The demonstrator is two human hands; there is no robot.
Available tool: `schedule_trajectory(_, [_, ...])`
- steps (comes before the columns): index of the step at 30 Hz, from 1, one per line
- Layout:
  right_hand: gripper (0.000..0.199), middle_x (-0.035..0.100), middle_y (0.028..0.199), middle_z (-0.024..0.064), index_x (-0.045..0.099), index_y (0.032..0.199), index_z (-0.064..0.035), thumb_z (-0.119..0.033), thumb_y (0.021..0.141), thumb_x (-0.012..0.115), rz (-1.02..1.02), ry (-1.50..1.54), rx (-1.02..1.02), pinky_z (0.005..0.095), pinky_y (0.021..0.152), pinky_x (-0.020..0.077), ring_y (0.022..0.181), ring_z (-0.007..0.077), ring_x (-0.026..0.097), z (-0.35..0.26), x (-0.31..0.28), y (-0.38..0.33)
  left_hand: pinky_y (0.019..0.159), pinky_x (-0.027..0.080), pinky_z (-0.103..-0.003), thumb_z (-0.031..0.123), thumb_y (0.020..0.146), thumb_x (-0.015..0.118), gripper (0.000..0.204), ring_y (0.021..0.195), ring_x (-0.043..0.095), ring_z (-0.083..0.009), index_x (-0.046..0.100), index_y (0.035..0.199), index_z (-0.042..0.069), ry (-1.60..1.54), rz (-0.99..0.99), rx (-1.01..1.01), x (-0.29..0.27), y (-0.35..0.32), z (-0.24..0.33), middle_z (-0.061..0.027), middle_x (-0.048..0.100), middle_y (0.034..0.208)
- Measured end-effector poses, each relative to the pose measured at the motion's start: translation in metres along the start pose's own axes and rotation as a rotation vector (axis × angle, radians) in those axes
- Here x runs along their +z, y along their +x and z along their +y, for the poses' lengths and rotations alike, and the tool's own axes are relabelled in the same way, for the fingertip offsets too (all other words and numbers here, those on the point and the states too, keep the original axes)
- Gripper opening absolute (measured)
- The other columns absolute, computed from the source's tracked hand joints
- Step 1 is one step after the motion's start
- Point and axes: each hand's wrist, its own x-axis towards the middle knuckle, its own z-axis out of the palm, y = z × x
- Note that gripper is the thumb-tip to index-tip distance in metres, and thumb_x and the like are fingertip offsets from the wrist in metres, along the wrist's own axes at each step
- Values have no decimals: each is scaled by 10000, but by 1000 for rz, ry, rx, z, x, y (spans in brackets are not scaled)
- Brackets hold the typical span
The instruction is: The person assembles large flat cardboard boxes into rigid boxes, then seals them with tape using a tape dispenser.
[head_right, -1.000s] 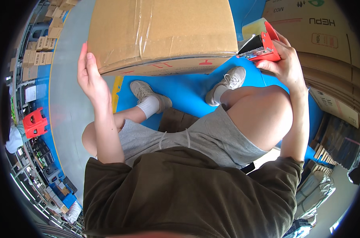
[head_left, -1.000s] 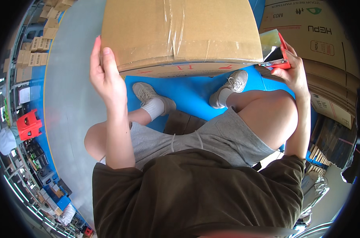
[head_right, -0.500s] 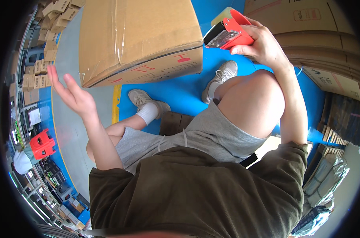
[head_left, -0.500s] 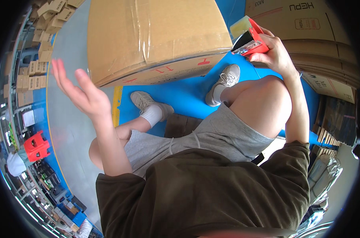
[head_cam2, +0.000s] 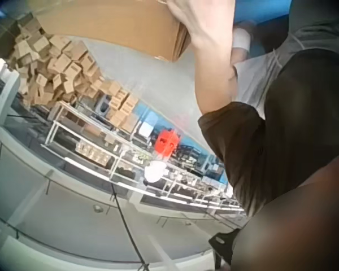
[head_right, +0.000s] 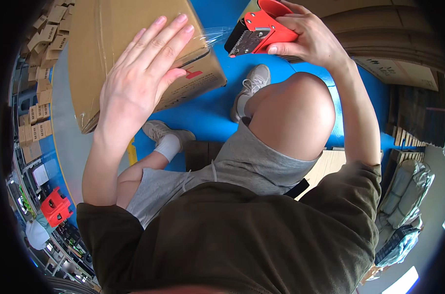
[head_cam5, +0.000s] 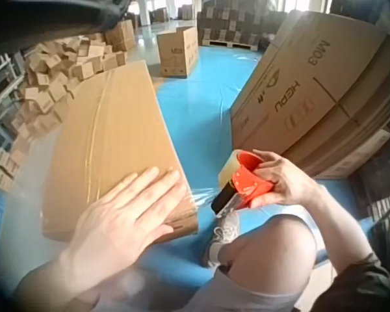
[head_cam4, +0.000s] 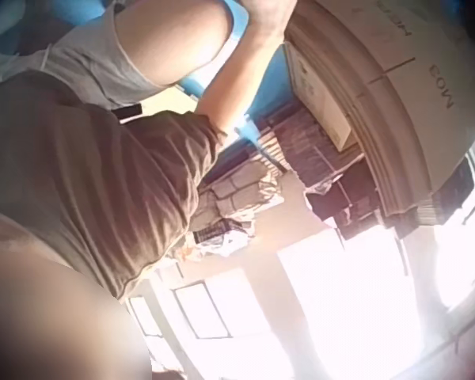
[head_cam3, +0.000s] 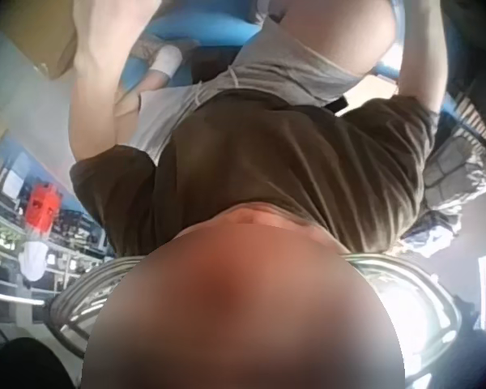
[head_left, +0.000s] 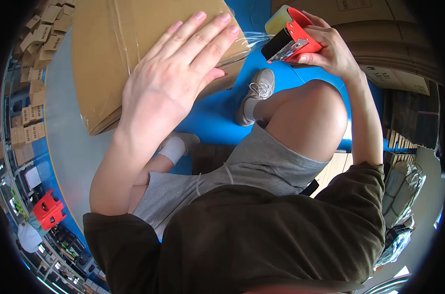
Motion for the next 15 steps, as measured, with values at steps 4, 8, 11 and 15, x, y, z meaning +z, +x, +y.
schedule_trajectory(4, [695,681,1072,174,704,1058,-42,-624,679,726,8,-257,139,491,1080,351,1304,373,432,18,-17,-20,1077,400,-405,182,802,691,633,1300,464,-258,477,1398,172,14,-19,0,-1,3,1,-19,480,1428])
schedule_trajectory(8, [675,695,1014,169,713,1010,-24,-645,749,662,16,-401,178,475,1016,405,1235,347,502,11,-15,-16,1076,399,-411,177,816,681,614,1302,462,-268,480,1396,167,46,-32,-17,-1,7,4,-20,478,1432])
schedule_trajectory(11, [577,709,919,149,718,913,-35,-595,794,645,68,-468,181,433,915,470,1026,311,619,-22,-18,5,1079,394,-416,174,830,667,598,1307,455,-278,477,1397,160,65,-40,-1,-1,7,3,-23,475,1434])
schedule_trajectory(15, [467,677,719,157,719,821,-12,-476,821,658,-120,-345,434,402,738,521,674,309,666,-77,-31,39,1086,386,-419,175,846,652,582,1314,445,-285,473,1400,155,58,-51,9,0,8,6,-25,472,1437])
